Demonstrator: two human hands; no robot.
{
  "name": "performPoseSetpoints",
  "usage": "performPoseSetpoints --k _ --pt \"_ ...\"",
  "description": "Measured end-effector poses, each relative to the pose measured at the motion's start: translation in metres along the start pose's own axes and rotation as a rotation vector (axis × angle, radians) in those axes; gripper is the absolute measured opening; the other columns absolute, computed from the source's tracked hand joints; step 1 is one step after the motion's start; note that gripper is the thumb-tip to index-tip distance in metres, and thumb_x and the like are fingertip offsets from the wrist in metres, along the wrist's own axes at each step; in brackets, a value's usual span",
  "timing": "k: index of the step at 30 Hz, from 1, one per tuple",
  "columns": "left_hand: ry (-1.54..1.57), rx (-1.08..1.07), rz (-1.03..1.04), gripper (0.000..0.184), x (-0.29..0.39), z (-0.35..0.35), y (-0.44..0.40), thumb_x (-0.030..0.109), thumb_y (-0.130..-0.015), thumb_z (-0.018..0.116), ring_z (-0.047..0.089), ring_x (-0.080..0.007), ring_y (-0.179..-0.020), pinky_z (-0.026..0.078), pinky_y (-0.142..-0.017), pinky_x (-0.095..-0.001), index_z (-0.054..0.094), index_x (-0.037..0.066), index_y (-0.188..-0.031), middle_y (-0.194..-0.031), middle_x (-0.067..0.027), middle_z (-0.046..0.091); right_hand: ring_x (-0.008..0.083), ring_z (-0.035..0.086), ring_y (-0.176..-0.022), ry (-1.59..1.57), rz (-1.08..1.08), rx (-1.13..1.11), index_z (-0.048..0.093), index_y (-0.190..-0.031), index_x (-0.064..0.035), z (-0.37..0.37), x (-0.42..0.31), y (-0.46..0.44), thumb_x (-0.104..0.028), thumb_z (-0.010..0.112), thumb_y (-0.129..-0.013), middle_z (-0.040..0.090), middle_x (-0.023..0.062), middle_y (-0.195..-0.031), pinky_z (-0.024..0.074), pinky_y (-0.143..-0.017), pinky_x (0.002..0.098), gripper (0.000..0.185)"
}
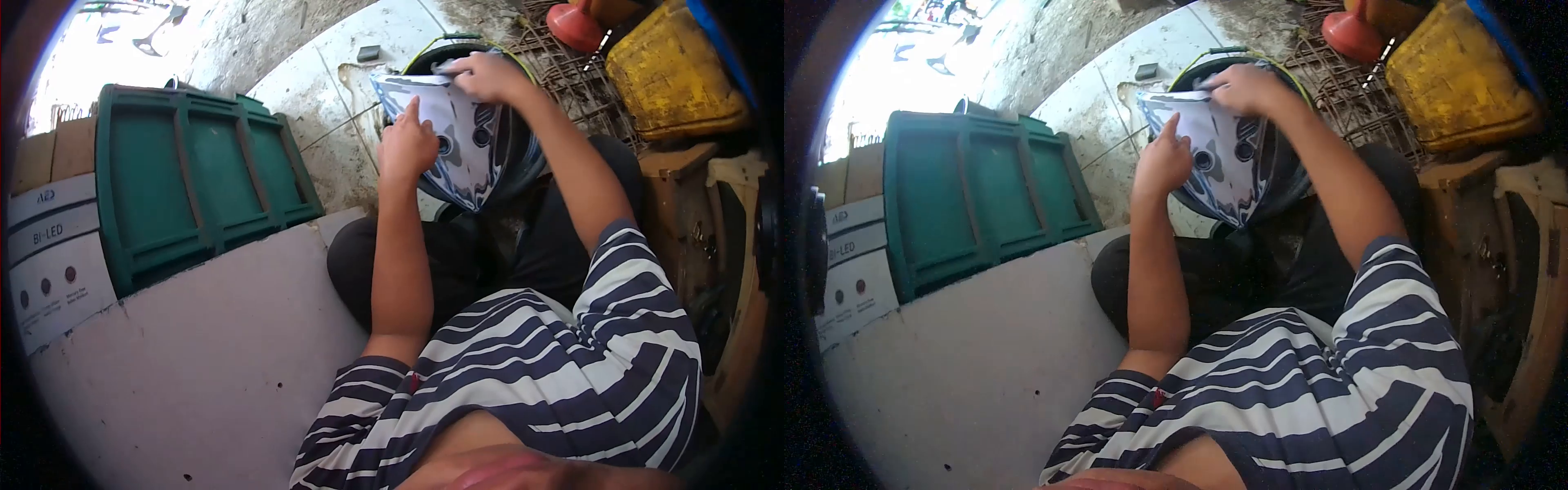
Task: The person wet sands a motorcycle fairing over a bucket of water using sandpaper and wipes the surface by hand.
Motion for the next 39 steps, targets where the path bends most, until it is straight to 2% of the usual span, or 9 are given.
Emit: performPoseSetpoints --k 7,12,14,15,16,21,26,32,39 --pt "-0.069 0.02 0.004 0.06 0.005 0.002 0.005 0.024 -0.098 0.054 0.061 -0.0515 -0.122 0.046 -0.109 -0.0539 0.045 0.009 -0.155 -0.14 -0.0282 0.061 0.0353 0.059 -0.133 0.259 -0.115 0.27 0.072 -0.133 -0.026 0.038 -0.036 0.002 -0.022 0.052 -0.09 0.068 0.0058 -0.14 0.043 -0.115 0.0518 0.048" --pt "-0.074 -0.007 -0.027 0.058 0.002 0.004 0.01 0.025 -0.099 0.054 0.056 -0.0448 -0.131 0.046 -0.107 -0.0563 0.046 0.013 -0.155 -0.15 -0.0246 0.053 0.0306 0.075 -0.08 0.117 0.014 -0.138 0.077 -0.125 -0.0211 -0.004 -0.003 -0.038 -0.017 0.05 -0.084 0.077 0.018 -0.095 0.06 -0.073 0.0403 0.049" --pt "-0.127 0.012 -0.035 0.057 0.002 0.006 0.014 0.026 -0.099 0.054 0.054 -0.0422 -0.134 0.047 -0.105 -0.0578 0.046 0.015 -0.155 -0.154 -0.0233 0.05 0.0323 0.075 -0.09 0.123 -0.03 -0.14 0.075 -0.129 -0.025 0.01 -0.015 -0.038 -0.02 0.05 -0.085 0.077 0.0178 -0.104 0.0591 -0.082 0.0417 0.05" --pt "-0.153 0.011 -0.037 0.058 0.001 0.01 0.014 0.026 -0.1 0.054 0.052 -0.0415 -0.136 0.046 -0.106 -0.0585 0.046 0.015 -0.156 -0.156 -0.0231 0.048 0.0386 0.067 -0.121 0.155 0.065 -0.139 0.072 -0.132 -0.0327 0.013 -0.039 -0.03 -0.024 0.052 -0.088 0.073 0.0128 -0.128 0.0393 -0.11 0.0663 0.049" --pt "-0.179 0.005 -0.037 0.058 0.003 0.012 0.015 0.027 -0.1 0.055 0.051 -0.0408 -0.138 0.045 -0.106 -0.0592 0.046 0.016 -0.156 -0.158 -0.0229 0.046 0.0373 0.064 -0.126 0.174 0.041 -0.108 0.07 -0.136 -0.0342 0.021 -0.051 -0.029 -0.024 0.052 -0.089 0.071 0.0127 -0.132 0.0361 -0.113 0.0656 0.052" --pt "-0.167 -0.027 -0.037 0.062 -0.002 0.013 0.018 0.028 -0.1 0.056 0.051 -0.0413 -0.139 0.045 -0.106 -0.0598 0.042 0.017 -0.159 -0.161 -0.0246 0.042 0.0358 0.071 -0.074 0.041 0.001 -0.205 0.08 -0.106 -0.0088 -0.004 -0.02 -0.046 -0.018 0.054 -0.082 0.077 0.0183 -0.088 0.0556 -0.069 0.0427 0.037" --pt "-0.192 -0.043 -0.076 0.064 0.007 0.012 0.016 0.029 -0.098 0.057 0.055 -0.0437 -0.134 0.046 -0.106 -0.0593 0.041 0.017 -0.159 -0.162 -0.0249 0.041 0.039 0.066 -0.121 0.242 -0.005 -0.058 0.071 -0.134 -0.0288 0.029 -0.047 -0.03 -0.023 0.052 -0.087 0.073 0.0157 -0.125 0.0402 -0.11 0.0649 0.052" --pt "-0.189 -0.079 -0.06 0.067 0.001 0.012 0.019 0.03 -0.099 0.057 0.055 -0.0428 -0.134 0.046 -0.106 -0.0581 0.037 0.02 -0.162 -0.164 -0.0243 0.039 0.0363 0.07 -0.112 0.169 0.087 -0.199 0.082 -0.114 -0.0267 -0.001 -0.04 -0.036 -0.024 0.055 -0.086 0.076 0.0143 -0.115 0.0424 -0.102 0.0682 0.039" --pt "-0.22 -0.133 -0.091 0.071 0.012 0.008 0.019 0.031 -0.098 0.059 0.055 -0.0514 -0.132 0.046 -0.109 -0.0569 0.032 0.02 -0.163 -0.164 -0.0274 0.035 0.0347 0.065 -0.127 0.182 0.035 -0.131 0.072 -0.133 -0.0267 0.031 -0.062 -0.031 -0.019 0.053 -0.09 0.07 0.0166 -0.134 0.0316 -0.116 0.0659 0.048"
Point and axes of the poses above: each hand's wrist, its own y-axis away from the middle knuckle, its own z-axis out of the palm, x = y × z, the point moved 2 cm from there along -y, towards the middle knuckle
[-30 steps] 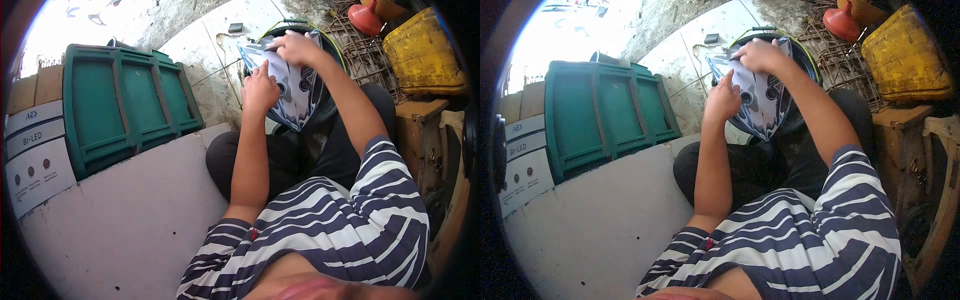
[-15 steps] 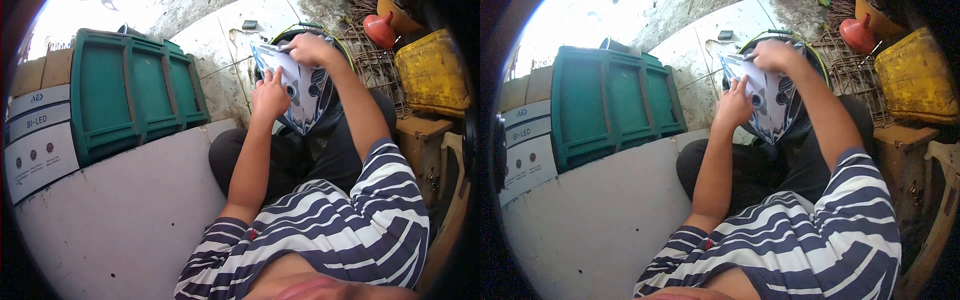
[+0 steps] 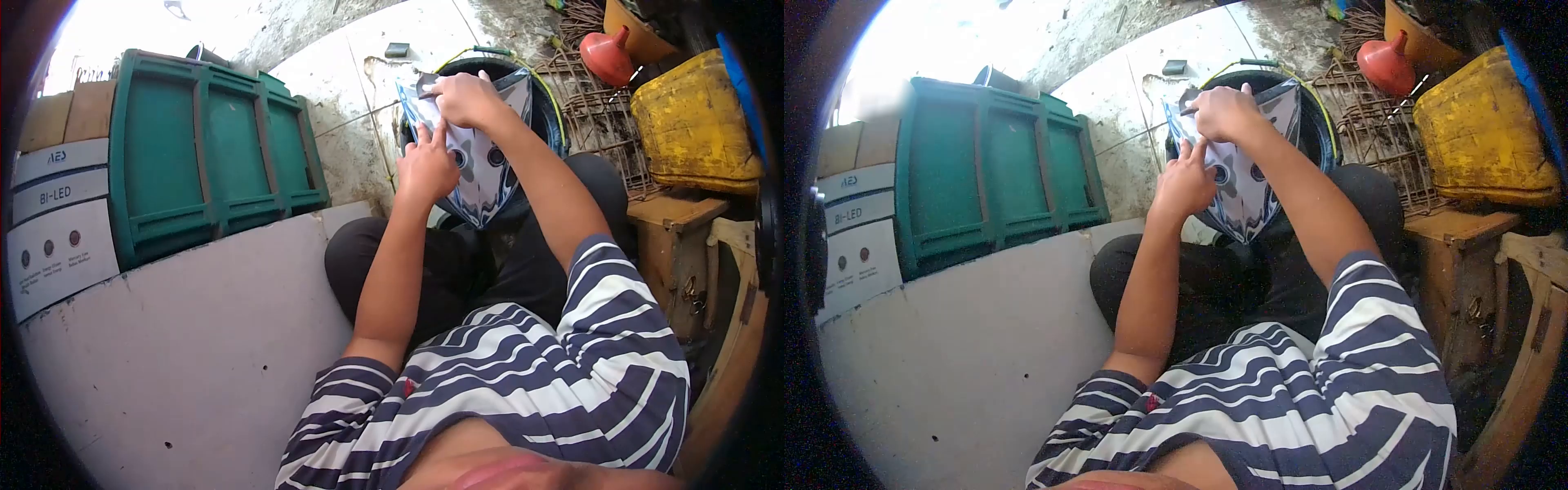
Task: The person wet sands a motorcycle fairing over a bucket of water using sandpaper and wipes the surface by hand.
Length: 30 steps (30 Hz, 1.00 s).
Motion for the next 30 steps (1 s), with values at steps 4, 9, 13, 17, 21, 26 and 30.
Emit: performPoseSetpoints --k 4,9,13,17,21,26,30 --pt "0.027 0.008 0.047 0.073 -0.008 0.003 0.001 0.031 -0.099 0.058 0.054 -0.0527 -0.132 0.046 -0.109 -0.0571 0.029 0.019 -0.164 -0.164 -0.0284 0.033 0.0344 0.067 -0.124 0.051 0.1 -0.198 0.076 -0.125 -0.0232 -0.031 0.018 0.008 -0.022 0.056 -0.088 0.072 0.0166 -0.129 0.0365 -0.115 0.0609 0.042" --pt "-0.006 -0.03 0.004 0.073 0.002 0.0 -0.001 0.029 -0.099 0.058 0.054 -0.0537 -0.132 0.046 -0.109 -0.0575 0.028 0.018 -0.165 -0.164 -0.0307 0.032 0.0298 0.063 -0.13 0.072 -0.089 0.086 0.07 -0.135 -0.0238 0.003 0.003 0.017 -0.027 0.061 -0.09 0.069 0.0077 -0.138 0.0409 -0.112 0.0567 0.046" --pt "0.002 -0.019 0.034 0.072 -0.002 0.001 0.001 0.028 -0.099 0.058 0.056 -0.0542 -0.13 0.047 -0.108 -0.0581 0.028 0.017 -0.164 -0.163 -0.0345 0.031 0.0308 0.067 -0.124 0.026 -0.024 -0.019 0.076 -0.125 -0.0178 -0.011 0.004 0.012 -0.029 0.062 -0.09 0.072 0.0128 -0.131 0.043 -0.11 0.0547 0.039" --pt "-0.007 0.01 0.046 0.07 -0.003 0.004 0.0 0.027 -0.1 0.058 0.057 -0.0546 -0.129 0.047 -0.107 -0.0582 0.029 0.017 -0.162 -0.162 -0.0358 0.032 0.0314 0.069 -0.12 0.073 0.11 -0.102 0.078 -0.118 -0.0156 -0.038 -0.004 0.033 -0.031 0.063 -0.09 0.074 0.0141 -0.127 0.0436 -0.11 0.0533 0.036" --pt "-0.011 -0.09 -0.006 0.072 0.002 -0.002 -0.004 0.028 -0.1 0.058 0.056 -0.0542 -0.129 0.047 -0.107 -0.057 0.026 0.018 -0.163 -0.162 -0.0362 0.03 0.0312 0.07 -0.119 0.152 -0.121 0.335 0.075 -0.124 -0.0152 0.011 -0.008 0.022 -0.044 0.062 -0.093 0.075 0.0127 -0.123 0.0431 -0.11 0.054 0.044" --pt "-0.033 0.01 0.065 0.074 -0.009 0.008 -0.004 0.029 -0.099 0.059 0.059 -0.0557 -0.124 0.051 -0.102 -0.059 0.025 0.017 -0.163 -0.163 -0.0352 0.03 0.0322 0.07 -0.118 0.03 0.073 -0.114 0.076 -0.124 -0.0154 -0.031 -0.006 0.024 -0.057 0.059 -0.096 0.075 0.0135 -0.123 0.0444 -0.107 0.0535 0.053" --pt "-0.03 -0.016 0.048 0.074 -0.002 0.003 -0.003 0.028 -0.099 0.059 0.06 -0.0553 -0.122 0.051 -0.102 -0.0592 0.025 0.017 -0.164 -0.163 -0.0345 0.031 0.0337 0.068 -0.122 0.025 -0.02 0.125 0.076 -0.123 -0.0139 0.003 -0.005 0.015 -0.063 0.055 -0.098 0.073 0.0147 -0.128 0.0398 -0.11 0.0595 0.059"
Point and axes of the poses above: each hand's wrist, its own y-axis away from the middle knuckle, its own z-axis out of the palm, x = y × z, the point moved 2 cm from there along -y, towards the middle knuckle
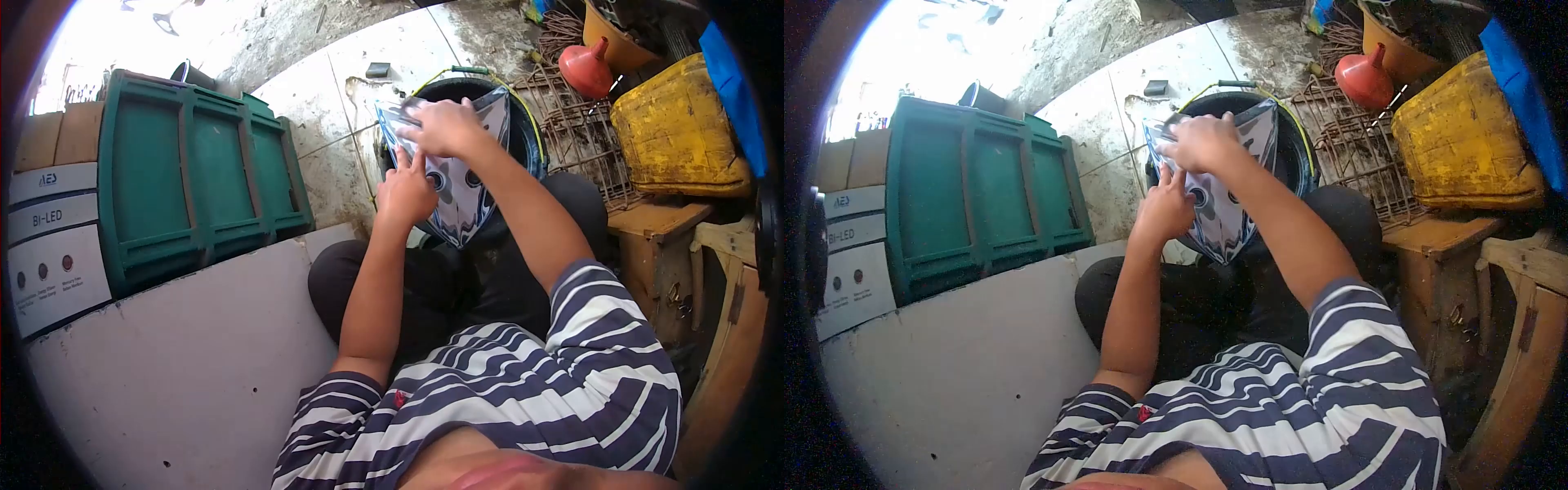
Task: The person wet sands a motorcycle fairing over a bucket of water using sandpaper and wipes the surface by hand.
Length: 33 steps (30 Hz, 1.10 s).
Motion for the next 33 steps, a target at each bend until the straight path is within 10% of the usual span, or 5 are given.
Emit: performPoseSetpoints --k 9,15,19,22,33 --pt "-0.007 0.003 -0.026 0.077 0.001 0.005 0.003 0.027 -0.098 0.061 0.059 -0.0534 -0.127 0.05 -0.104 -0.0564 0.024 0.018 -0.165 -0.164 -0.0346 0.028 0.0343 0.067 -0.123 -0.031 0.178 -0.311 0.078 -0.115 -0.0109 -0.047 0.0 0.004 -0.067 0.052 -0.098 0.073 0.0176 -0.126 0.0367 -0.112 0.0615 0.064" --pt "0.0 -0.013 -0.023 0.079 0.002 0.004 0.004 0.029 -0.097 0.061 0.058 -0.0539 -0.127 0.05 -0.105 -0.0555 0.024 0.016 -0.165 -0.164 -0.0353 0.028 0.034 0.071 -0.113 -0.026 -0.028 0.088 0.077 -0.123 -0.0189 0.01 0.001 -0.014 -0.064 0.049 -0.1 0.078 0.0109 -0.11 0.0459 -0.099 0.0565 0.058" --pt "0.01 0.001 -0.017 0.079 0.001 0.004 0.005 0.029 -0.097 0.06 0.059 -0.0544 -0.125 0.049 -0.105 -0.0553 0.024 0.014 -0.165 -0.164 -0.0367 0.027 0.0348 0.067 -0.121 -0.004 0.125 -0.29 0.077 -0.121 -0.0185 -0.038 0.001 -0.004 -0.063 0.049 -0.1 0.073 0.0117 -0.129 0.0411 -0.105 0.0615 0.057" --pt "0.052 -0.032 -0.014 0.078 0.001 -0.002 0.003 0.027 -0.097 0.059 0.058 -0.055 -0.126 0.048 -0.107 -0.0535 0.024 0.013 -0.165 -0.162 -0.0391 0.027 0.0348 0.068 -0.119 -0.058 -0.044 0.045 0.078 -0.119 -0.0163 0.004 -0.002 -0.009 -0.063 0.048 -0.101 0.074 0.0122 -0.126 0.0427 -0.105 0.0587 0.058" --pt "0.284 0.006 0.057 0.065 -0.021 0.0 -0.008 0.025 -0.099 0.057 0.049 -0.0525 -0.136 0.04 -0.116 -0.0466 0.039 0.007 -0.159 -0.158 -0.0402 0.032 0.0371 0.066 -0.121 -0.019 -0.091 -0.009 0.074 -0.121 -0.0153 0.002 0.003 -0.012 -0.04 0.042 -0.103 0.071 0.0125 -0.13 0.045 -0.106 0.0585 0.045"
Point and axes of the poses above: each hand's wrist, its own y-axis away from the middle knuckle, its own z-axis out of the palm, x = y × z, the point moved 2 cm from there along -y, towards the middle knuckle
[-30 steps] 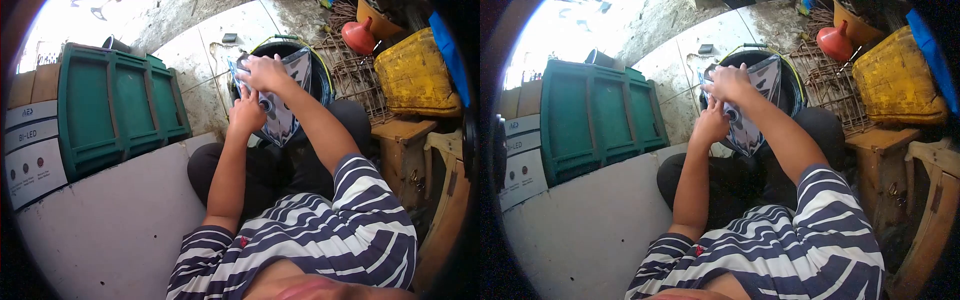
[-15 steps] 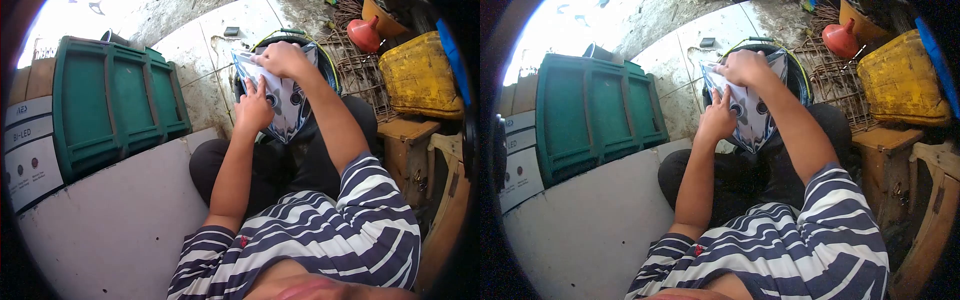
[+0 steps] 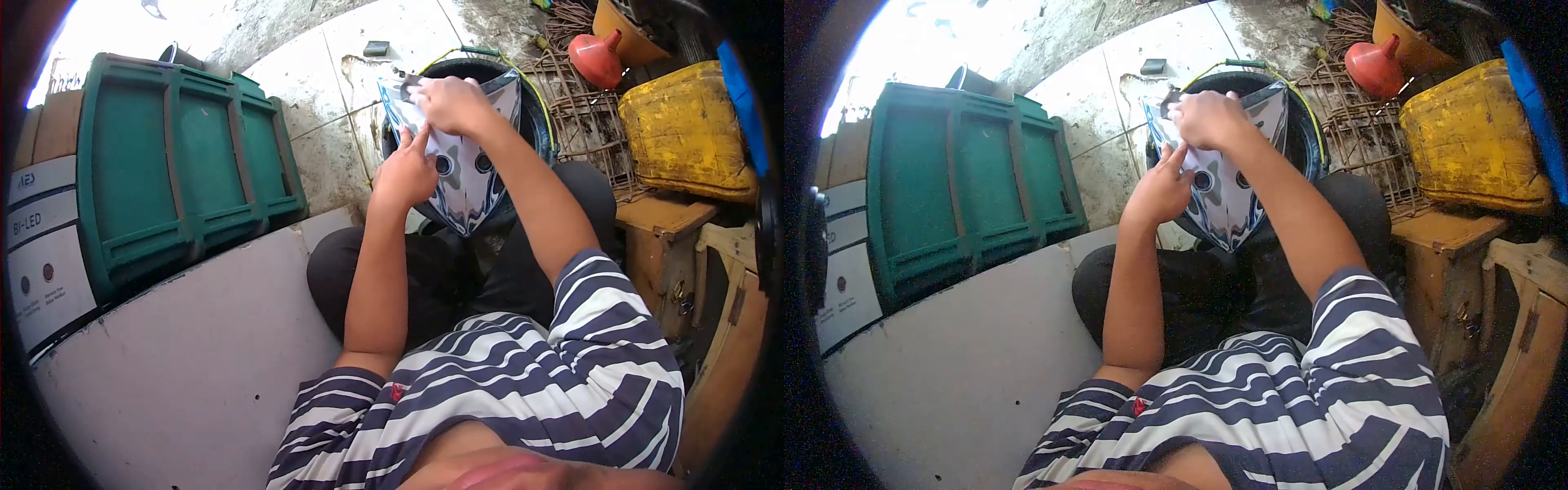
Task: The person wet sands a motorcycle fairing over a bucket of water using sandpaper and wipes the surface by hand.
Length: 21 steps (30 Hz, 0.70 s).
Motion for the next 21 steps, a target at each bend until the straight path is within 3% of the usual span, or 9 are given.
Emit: performPoseSetpoints --k 1,4,8,10,11,15,18,19,21 --pt "-0.004 -0.004 -0.007 0.065 0.001 -0.001 0.0 0.026 -0.1 0.057 0.049 -0.0522 -0.136 0.04 -0.116 -0.0466 0.039 0.007 -0.159 -0.159 -0.0397 0.032 0.0366 0.066 -0.121 -0.063 0.072 -0.042 0.073 -0.122 -0.0184 -0.001 -0.002 -0.002 -0.033 0.041 -0.101 0.07 0.0116 -0.132 0.0472 -0.105 0.058 0.041" --pt "0.047 0.026 0.024 0.063 -0.003 -0.002 -0.001 0.026 -0.1 0.056 0.047 -0.0516 -0.138 0.039 -0.117 -0.0463 0.04 0.005 -0.158 -0.158 -0.0383 0.034 0.037 0.066 -0.122 0.097 0.054 -0.192 0.074 -0.119 -0.0168 -0.028 0.002 0.001 -0.033 0.041 -0.101 0.07 0.0135 -0.131 0.0486 -0.103 0.0578 0.041" --pt "0.058 0.024 -0.03 0.064 -0.003 -0.004 0.001 0.027 -0.101 0.055 0.049 -0.0474 -0.139 0.039 -0.117 -0.0455 0.039 0.003 -0.158 -0.159 -0.0333 0.038 0.0378 0.066 -0.121 -0.032 0.253 -0.217 0.075 -0.123 -0.014 -0.035 0.008 0.005 -0.043 0.049 -0.099 0.069 0.0175 -0.132 0.0486 -0.104 0.0561 0.046" --pt "0.016 0.052 -0.048 0.063 -0.009 0.001 -0.005 0.029 -0.099 0.053 0.056 -0.045 -0.132 0.044 -0.112 -0.0493 0.041 0.008 -0.158 -0.161 -0.0257 0.04 0.0405 0.071 -0.104 -0.029 -0.021 0.189 0.077 -0.116 -0.0118 0.005 0.007 0.003 -0.044 0.054 -0.098 0.074 0.0205 -0.112 0.0536 -0.094 0.0521 0.044" --pt "-0.004 0.061 -0.058 0.063 -0.01 0.004 -0.006 0.029 -0.099 0.052 0.06 -0.0438 -0.129 0.047 -0.11 -0.0511 0.042 0.011 -0.158 -0.162 -0.0219 0.041 0.0403 0.07 -0.106 -0.029 -0.105 0.321 0.076 -0.118 -0.0116 0.024 0.011 -0.001 -0.046 0.054 -0.098 0.075 0.0188 -0.111 0.0532 -0.094 0.0521 0.046" --pt "0.059 0.081 -0.038 0.057 -0.007 -0.01 0.0 0.027 -0.1 0.055 0.058 -0.0458 -0.129 0.045 -0.112 -0.0478 0.049 0.005 -0.152 -0.149 -0.0288 0.053 0.0413 0.071 -0.102 -0.051 0.09 0.006 0.077 -0.109 -0.0081 -0.013 0.006 0.0 -0.049 0.052 -0.1 0.074 0.0217 -0.106 0.0542 -0.09 0.0513 0.049" --pt "0.07 0.098 -0.101 0.052 -0.005 -0.017 0.0 0.027 -0.099 0.055 0.06 -0.0437 -0.127 0.046 -0.109 -0.0489 0.055 0.007 -0.148 -0.147 -0.0247 0.056 0.0398 0.07 -0.114 -0.094 0.25 -0.188 0.08 -0.109 -0.01 -0.045 -0.004 0.013 -0.057 0.049 -0.101 0.075 0.0216 -0.116 0.0467 -0.103 0.0543 0.057" --pt "0.031 0.113 -0.09 0.051 -0.003 -0.019 0.0 0.027 -0.1 0.055 0.061 -0.0432 -0.126 0.047 -0.109 -0.0491 0.056 0.007 -0.147 -0.147 -0.0231 0.057 0.0386 0.07 -0.115 -0.065 0.232 -0.115 0.08 -0.109 -0.0108 -0.025 0.003 0.005 -0.059 0.049 -0.101 0.075 0.02 -0.115 0.0452 -0.105 0.0548 0.058" --pt "-0.044 0.138 -0.062 0.048 0.001 -0.021 0.001 0.027 -0.1 0.055 0.062 -0.0422 -0.125 0.047 -0.108 -0.0496 0.059 0.008 -0.144 -0.147 -0.0199 0.059 0.0381 0.07 -0.114 -0.04 0.031 0.287 0.08 -0.109 -0.0114 0.031 0.006 -0.001 -0.059 0.049 -0.101 0.076 0.0186 -0.113 0.0437 -0.106 0.0559 0.058"
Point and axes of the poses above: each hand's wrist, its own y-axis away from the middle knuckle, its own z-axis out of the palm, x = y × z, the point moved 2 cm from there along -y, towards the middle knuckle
